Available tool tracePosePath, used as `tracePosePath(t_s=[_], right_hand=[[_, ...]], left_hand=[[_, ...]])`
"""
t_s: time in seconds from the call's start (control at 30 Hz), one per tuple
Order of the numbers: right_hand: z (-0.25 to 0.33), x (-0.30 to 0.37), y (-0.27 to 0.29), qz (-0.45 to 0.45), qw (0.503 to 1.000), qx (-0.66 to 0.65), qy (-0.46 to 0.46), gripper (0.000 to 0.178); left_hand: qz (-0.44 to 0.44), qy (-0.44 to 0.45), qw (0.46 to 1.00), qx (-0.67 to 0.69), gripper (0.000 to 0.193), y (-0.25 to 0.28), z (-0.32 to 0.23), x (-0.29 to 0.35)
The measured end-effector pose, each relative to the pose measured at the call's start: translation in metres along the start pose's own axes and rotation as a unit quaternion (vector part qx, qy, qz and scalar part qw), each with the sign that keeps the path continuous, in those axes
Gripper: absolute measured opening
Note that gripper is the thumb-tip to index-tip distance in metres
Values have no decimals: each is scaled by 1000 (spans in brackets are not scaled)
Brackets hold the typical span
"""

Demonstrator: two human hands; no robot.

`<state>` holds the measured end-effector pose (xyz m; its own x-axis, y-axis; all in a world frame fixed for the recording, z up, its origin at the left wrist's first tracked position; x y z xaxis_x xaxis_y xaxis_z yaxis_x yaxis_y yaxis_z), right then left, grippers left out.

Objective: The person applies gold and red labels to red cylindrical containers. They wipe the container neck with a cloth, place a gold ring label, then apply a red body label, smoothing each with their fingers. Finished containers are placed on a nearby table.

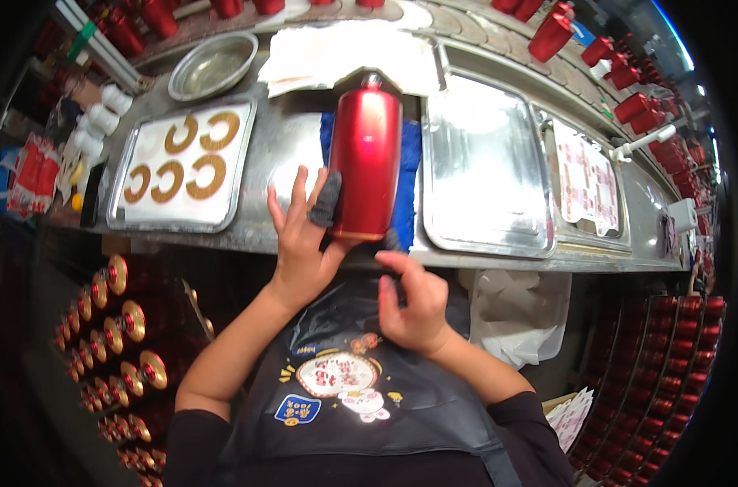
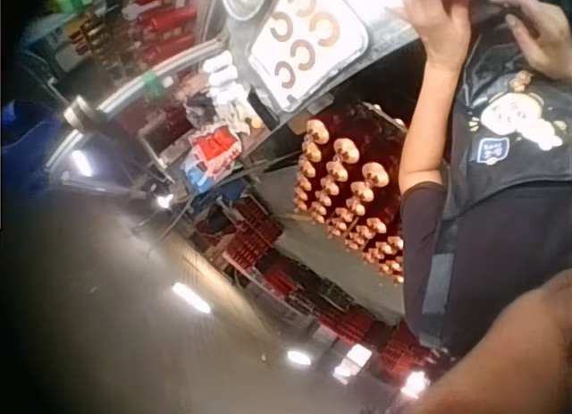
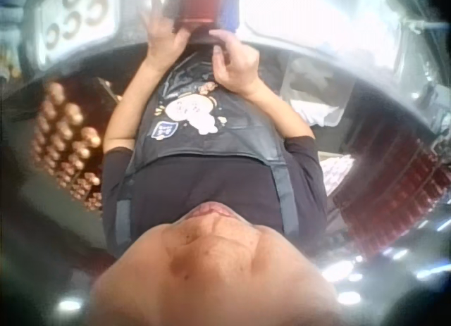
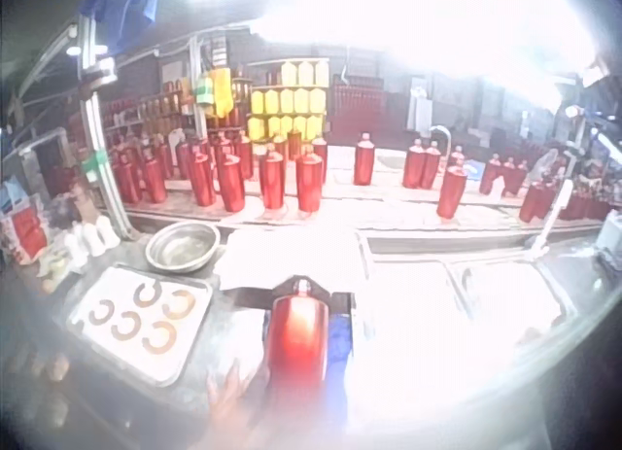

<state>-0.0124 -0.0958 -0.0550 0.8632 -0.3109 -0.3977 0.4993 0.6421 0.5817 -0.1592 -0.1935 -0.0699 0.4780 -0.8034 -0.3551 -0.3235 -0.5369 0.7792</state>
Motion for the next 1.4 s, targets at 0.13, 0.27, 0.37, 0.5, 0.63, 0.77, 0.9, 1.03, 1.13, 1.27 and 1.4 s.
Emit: tracePosePath(t_s=[0.13, 0.27, 0.37, 0.5, 0.63, 0.77, 0.9, 1.03, 1.13, 1.27, 1.4], right_hand=[[14, -6, -1, 19, 997, 56, 58, 39], [16, -14, -7, 79, 985, 125, 94, 43], [18, -24, -16, 136, 965, 191, 114, 43], [19, -38, -22, 185, 971, 107, 111, 31], [17, -17, 11, 100, 979, -145, 106, 24], [-56, 22, 87, -104, 978, -130, -128, 21], [-140, 66, 172, -350, 875, -268, -198, 19], [-204, 112, 232, -435, 818, -224, -302, 28], [-245, 128, 253, -456, 805, -179, -334, 36], [-295, 130, 273, -484, 762, -195, -383, 52], [-328, 110, 280, -455, 690, -397, -398, 38]], left_hand=[[-5, -17, 1000, 4, 69, 3, -3, -2], [24, -15, 999, -16, 69, -5, 4, 2], [20, 9, 1000, 15, 72, -10, 13, 5], [81, 10, 996, -22, 71, -9, 14, -1], [106, -22, 993, 37, 97, 27, -11, -5], [32, -14, 942, 334, 76, 64, -36, -54], [188, 66, 875, 442, 36, 23, -83, -130], [336, 48, 848, 406, 29, -74, -140, -196], [385, 58, 826, 407, 25, -139, -159, -233], [450, 115, 804, 371, 41, -226, -170, -276], [453, 167, 785, 388, 49, -289, -180, -300]])
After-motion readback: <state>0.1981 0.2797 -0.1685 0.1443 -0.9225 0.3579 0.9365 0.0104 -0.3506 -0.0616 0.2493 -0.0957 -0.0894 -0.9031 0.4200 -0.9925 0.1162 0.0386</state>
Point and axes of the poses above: each hand's wrist, its own x-axis away from the middle knuckle, its own y-axis out of the back of the hand, z = x × y, the point moved 6 cm from there along -x, towards the middle knuckle, and after that the axes turned 11 degrees about z, right-handed, at the moved point
